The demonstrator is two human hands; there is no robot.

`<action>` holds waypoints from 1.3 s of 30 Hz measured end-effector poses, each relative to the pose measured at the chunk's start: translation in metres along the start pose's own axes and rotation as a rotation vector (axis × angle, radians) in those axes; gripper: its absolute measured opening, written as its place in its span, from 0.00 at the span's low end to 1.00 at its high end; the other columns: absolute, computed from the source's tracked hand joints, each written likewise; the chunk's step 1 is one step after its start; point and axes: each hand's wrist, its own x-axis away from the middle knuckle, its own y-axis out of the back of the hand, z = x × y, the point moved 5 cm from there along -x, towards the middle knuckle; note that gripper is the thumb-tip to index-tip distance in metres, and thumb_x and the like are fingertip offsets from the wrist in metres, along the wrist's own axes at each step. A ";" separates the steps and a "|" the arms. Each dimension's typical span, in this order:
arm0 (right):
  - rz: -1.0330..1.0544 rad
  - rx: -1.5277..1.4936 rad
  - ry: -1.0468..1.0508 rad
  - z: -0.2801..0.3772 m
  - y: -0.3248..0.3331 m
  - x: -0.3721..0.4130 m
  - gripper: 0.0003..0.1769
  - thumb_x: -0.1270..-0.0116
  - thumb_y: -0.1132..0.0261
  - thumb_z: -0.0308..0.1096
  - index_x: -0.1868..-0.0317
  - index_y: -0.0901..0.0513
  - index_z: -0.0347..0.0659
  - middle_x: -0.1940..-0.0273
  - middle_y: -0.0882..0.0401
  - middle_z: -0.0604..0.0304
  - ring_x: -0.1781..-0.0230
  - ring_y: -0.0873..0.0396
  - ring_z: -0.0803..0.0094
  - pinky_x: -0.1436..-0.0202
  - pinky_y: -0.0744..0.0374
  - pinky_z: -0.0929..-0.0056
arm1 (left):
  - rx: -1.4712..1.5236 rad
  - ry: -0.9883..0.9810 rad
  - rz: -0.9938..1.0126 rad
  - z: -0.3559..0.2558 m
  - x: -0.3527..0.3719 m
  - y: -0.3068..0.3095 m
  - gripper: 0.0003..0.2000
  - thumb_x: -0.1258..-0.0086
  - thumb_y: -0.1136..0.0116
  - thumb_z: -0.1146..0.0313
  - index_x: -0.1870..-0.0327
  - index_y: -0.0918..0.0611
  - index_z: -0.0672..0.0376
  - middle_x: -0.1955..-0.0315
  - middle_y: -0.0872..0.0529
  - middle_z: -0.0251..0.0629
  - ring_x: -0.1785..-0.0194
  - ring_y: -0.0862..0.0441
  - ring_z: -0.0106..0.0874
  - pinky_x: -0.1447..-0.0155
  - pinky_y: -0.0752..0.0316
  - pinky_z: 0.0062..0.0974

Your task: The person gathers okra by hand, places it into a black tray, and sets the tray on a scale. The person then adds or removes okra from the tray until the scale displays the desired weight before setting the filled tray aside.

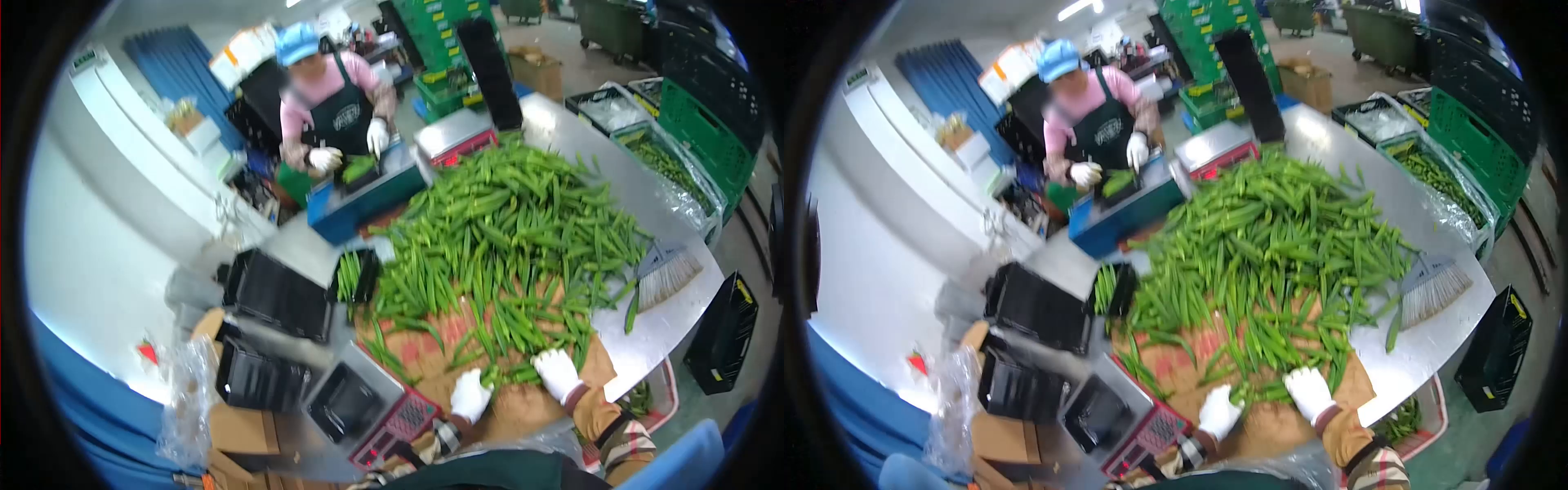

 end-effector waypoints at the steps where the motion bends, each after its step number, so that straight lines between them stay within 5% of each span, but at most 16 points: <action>1: 0.016 0.003 0.005 -0.001 0.000 -0.001 0.12 0.33 0.43 0.33 0.51 0.18 0.47 0.62 0.20 0.58 0.56 0.21 0.60 0.53 0.25 0.59 | 0.023 0.012 0.064 -0.001 -0.004 0.001 0.21 0.34 0.33 0.54 0.47 0.17 0.58 0.52 0.15 0.53 0.45 0.18 0.54 0.42 0.22 0.48; 3: 0.014 0.034 0.004 0.004 0.004 -0.005 0.08 0.34 0.42 0.33 0.57 0.19 0.46 0.64 0.21 0.59 0.58 0.21 0.61 0.55 0.25 0.61 | 0.047 0.037 0.174 -0.011 -0.006 0.016 0.21 0.35 0.31 0.54 0.48 0.17 0.58 0.53 0.13 0.52 0.46 0.16 0.52 0.43 0.21 0.48; 11: -0.020 0.068 -0.058 0.006 0.001 -0.011 0.06 0.34 0.41 0.33 0.60 0.18 0.48 0.68 0.20 0.61 0.62 0.19 0.62 0.61 0.24 0.62 | -0.047 0.007 0.111 -0.013 -0.007 0.015 0.20 0.36 0.30 0.54 0.50 0.16 0.59 0.54 0.13 0.53 0.47 0.15 0.50 0.43 0.21 0.45; 17: -0.092 0.003 -0.090 0.004 0.001 -0.006 0.07 0.33 0.41 0.33 0.59 0.17 0.48 0.66 0.20 0.63 0.61 0.20 0.63 0.61 0.25 0.62 | 0.005 0.007 0.183 0.002 -0.012 0.000 0.18 0.31 0.33 0.56 0.48 0.17 0.58 0.71 0.12 0.38 0.73 0.13 0.31 0.62 0.19 0.32; 30: -0.138 -0.076 -0.113 0.001 -0.001 -0.003 0.08 0.34 0.40 0.33 0.57 0.16 0.49 0.67 0.20 0.62 0.60 0.20 0.63 0.60 0.25 0.62 | 0.011 0.080 0.165 -0.009 -0.006 0.010 0.20 0.33 0.32 0.54 0.46 0.17 0.56 0.63 0.10 0.43 0.63 0.11 0.37 0.54 0.18 0.36; 33: -0.138 -0.063 -0.122 0.002 -0.003 -0.004 0.09 0.35 0.39 0.33 0.57 0.15 0.50 0.67 0.19 0.63 0.60 0.20 0.62 0.61 0.25 0.61 | 0.085 0.124 0.168 -0.016 -0.003 0.017 0.19 0.36 0.30 0.55 0.50 0.15 0.57 0.58 0.11 0.50 0.52 0.13 0.48 0.47 0.20 0.43; 39: -0.134 -0.073 -0.140 0.002 0.001 -0.003 0.08 0.33 0.39 0.34 0.56 0.15 0.50 0.66 0.19 0.63 0.58 0.19 0.63 0.59 0.24 0.62 | 0.089 0.123 0.187 -0.024 -0.002 0.024 0.19 0.36 0.30 0.55 0.49 0.15 0.57 0.60 0.10 0.50 0.52 0.13 0.47 0.46 0.20 0.42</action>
